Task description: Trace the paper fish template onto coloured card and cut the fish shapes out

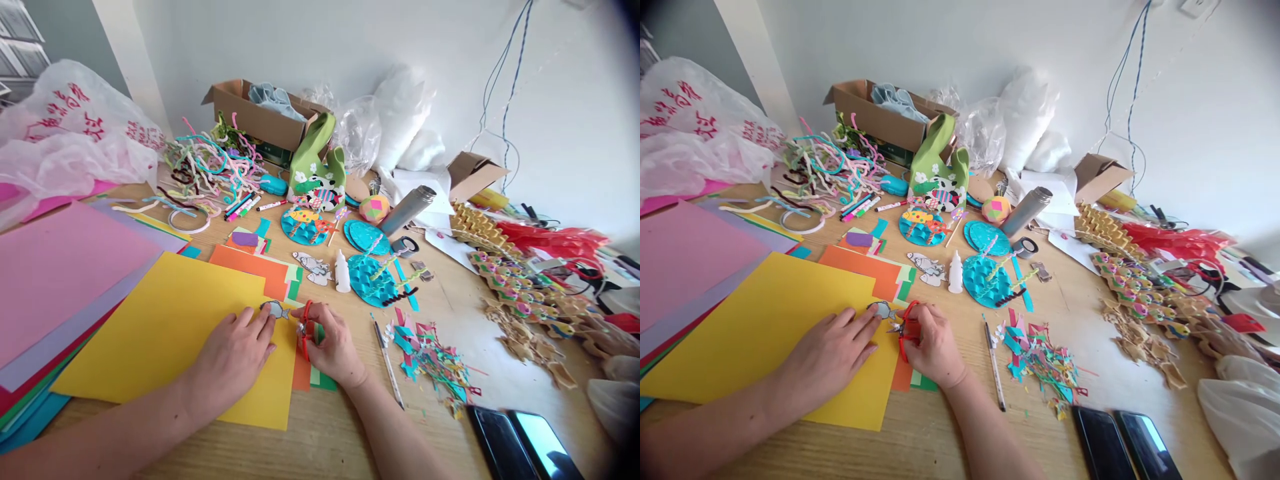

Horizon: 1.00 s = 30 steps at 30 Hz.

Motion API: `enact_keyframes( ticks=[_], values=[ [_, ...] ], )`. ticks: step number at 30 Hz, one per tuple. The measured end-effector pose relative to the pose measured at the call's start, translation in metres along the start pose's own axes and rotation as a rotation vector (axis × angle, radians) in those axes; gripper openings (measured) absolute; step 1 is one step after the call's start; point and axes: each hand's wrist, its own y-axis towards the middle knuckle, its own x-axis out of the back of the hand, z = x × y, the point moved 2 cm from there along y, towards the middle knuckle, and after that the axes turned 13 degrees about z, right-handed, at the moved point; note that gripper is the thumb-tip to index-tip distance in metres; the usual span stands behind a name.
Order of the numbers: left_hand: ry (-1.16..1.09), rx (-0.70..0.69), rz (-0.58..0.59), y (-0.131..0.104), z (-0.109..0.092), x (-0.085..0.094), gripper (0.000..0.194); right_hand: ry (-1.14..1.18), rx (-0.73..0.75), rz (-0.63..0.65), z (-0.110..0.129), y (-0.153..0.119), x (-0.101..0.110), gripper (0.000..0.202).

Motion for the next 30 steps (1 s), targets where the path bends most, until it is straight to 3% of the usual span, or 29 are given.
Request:
enact_keyframes(
  ticks=[8,30],
  values=[
    [0.005,0.027,0.034,-0.0022,-0.0032,0.0034,0.043,-0.031,0.041,0.085,-0.0008,0.0013,-0.0025,0.042],
    [0.007,0.042,0.04,-0.0034,-0.0047,0.0011,0.047,0.009,-0.04,0.12,-0.0032,0.0039,-0.003,0.035]
  ],
)
